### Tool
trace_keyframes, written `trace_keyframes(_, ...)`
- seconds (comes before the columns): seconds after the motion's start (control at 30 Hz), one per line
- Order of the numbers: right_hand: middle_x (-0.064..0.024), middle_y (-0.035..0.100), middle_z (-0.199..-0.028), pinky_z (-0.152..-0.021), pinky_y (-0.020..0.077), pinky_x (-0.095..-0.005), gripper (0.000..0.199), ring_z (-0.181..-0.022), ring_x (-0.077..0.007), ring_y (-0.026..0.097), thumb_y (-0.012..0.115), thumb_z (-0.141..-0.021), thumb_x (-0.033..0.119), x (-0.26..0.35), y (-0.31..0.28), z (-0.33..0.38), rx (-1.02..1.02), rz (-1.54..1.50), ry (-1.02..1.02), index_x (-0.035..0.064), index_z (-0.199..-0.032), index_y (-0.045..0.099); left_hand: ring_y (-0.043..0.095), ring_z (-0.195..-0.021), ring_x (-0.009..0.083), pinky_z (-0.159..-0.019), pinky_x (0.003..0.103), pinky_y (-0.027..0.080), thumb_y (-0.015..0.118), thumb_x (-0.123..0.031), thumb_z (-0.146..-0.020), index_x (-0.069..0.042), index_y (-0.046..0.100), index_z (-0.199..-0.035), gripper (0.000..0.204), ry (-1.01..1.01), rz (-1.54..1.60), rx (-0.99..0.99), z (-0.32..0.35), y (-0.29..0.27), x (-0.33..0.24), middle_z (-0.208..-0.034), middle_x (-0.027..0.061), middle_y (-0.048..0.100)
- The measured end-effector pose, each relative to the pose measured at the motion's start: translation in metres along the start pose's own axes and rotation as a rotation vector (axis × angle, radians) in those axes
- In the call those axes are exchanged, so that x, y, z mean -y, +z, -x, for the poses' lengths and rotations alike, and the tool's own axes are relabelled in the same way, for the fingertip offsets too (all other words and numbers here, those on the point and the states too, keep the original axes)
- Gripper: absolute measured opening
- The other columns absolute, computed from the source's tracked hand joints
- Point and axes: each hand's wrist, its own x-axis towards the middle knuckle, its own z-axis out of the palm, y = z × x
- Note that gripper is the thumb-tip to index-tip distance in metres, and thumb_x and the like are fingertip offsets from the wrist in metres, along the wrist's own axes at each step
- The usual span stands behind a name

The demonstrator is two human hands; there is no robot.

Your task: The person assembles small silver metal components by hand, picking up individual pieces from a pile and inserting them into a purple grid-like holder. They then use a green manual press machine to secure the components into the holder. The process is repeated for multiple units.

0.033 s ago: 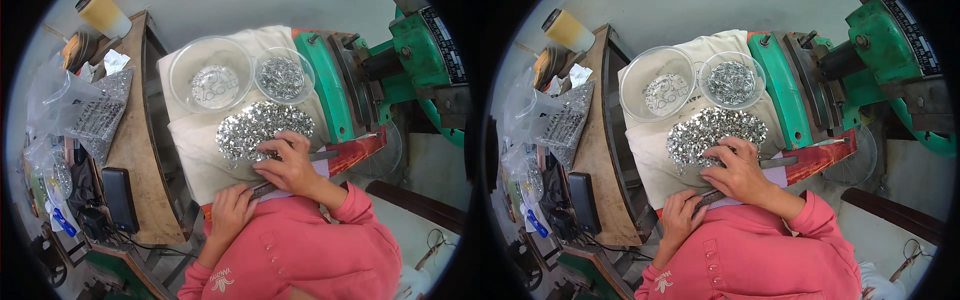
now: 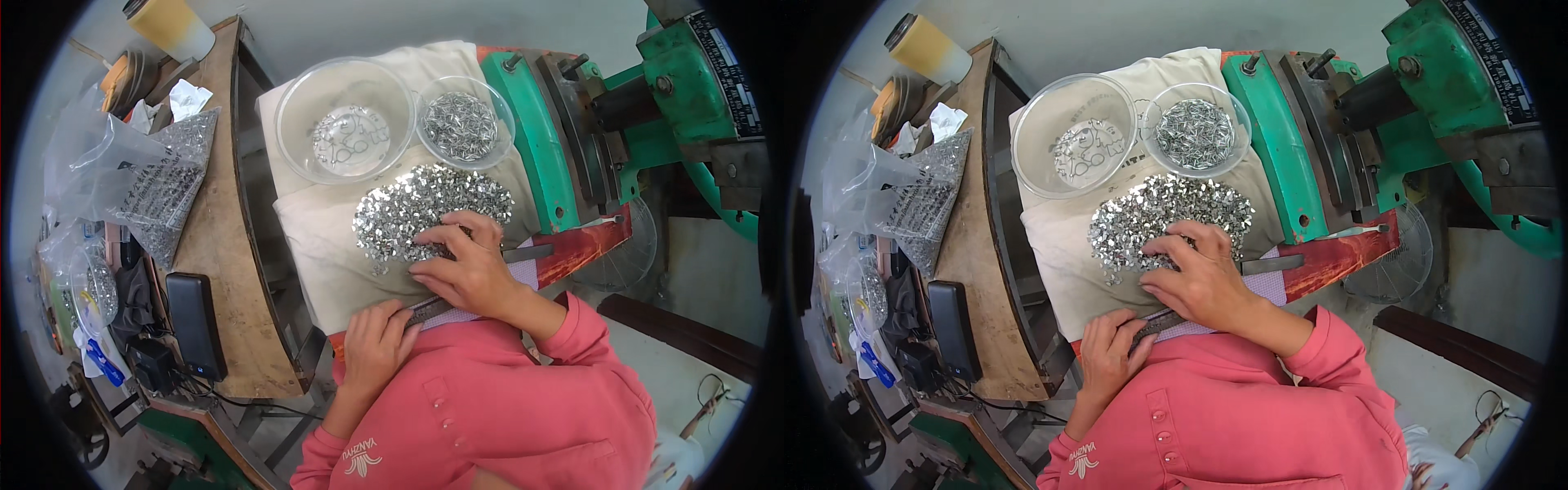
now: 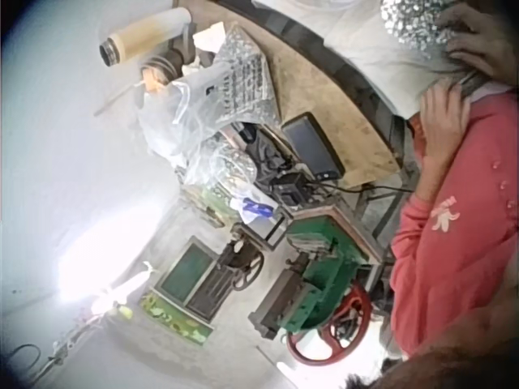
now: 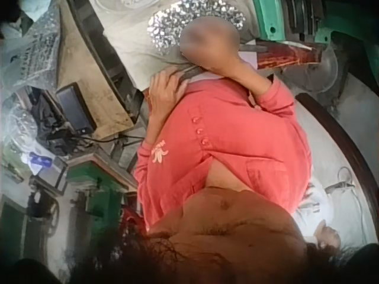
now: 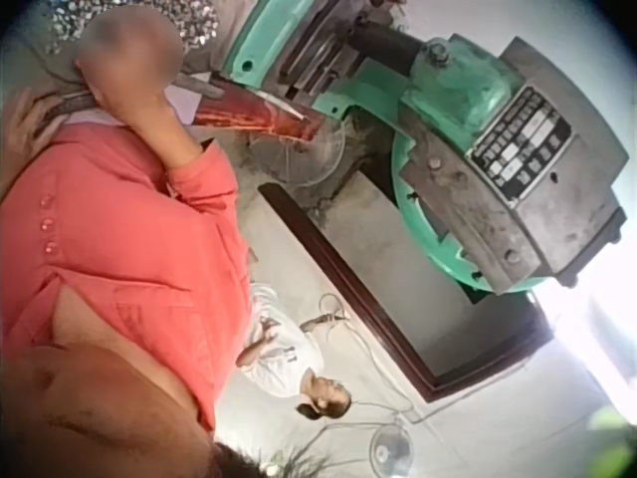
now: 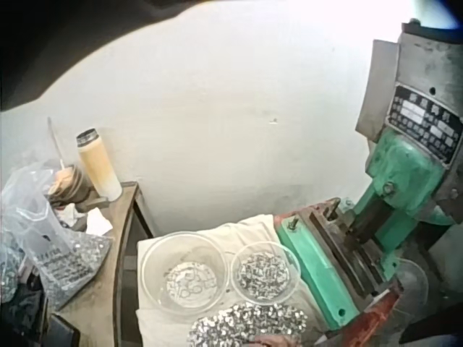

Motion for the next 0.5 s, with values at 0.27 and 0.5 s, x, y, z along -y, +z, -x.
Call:
trace_keyframes(0.27,-0.0008,0.059,-0.119,-0.100,0.0285,-0.0460,0.012,-0.123,-0.0284,0.044,0.076,-0.071,0.022,0.008,0.006,-0.014,0.104,0.031,0.014,0.0129,-0.075,0.069,0.060,-0.090,0.0277,-0.076,0.039,0.046,0.083,-0.014,-0.070,-0.006,0.067,-0.097,0.032,-0.033,0.067,-0.039,0.000,0.001,-0.001,-0.102,0.0089,0.063)
trace_keyframes(0.5,-0.0015,0.058,-0.121,-0.101,0.0267,-0.0454,0.013,-0.125,-0.0286,0.042,0.075,-0.070,0.022,0.011,0.003,-0.007,0.067,0.094,0.049,0.0117,-0.074,0.069,0.060,-0.088,0.0234,-0.073,0.037,0.044,0.078,-0.014,-0.075,-0.008,0.067,-0.097,0.025,0.015,0.014,-0.036,-0.010,0.011,-0.007,-0.102,0.0039,0.063)
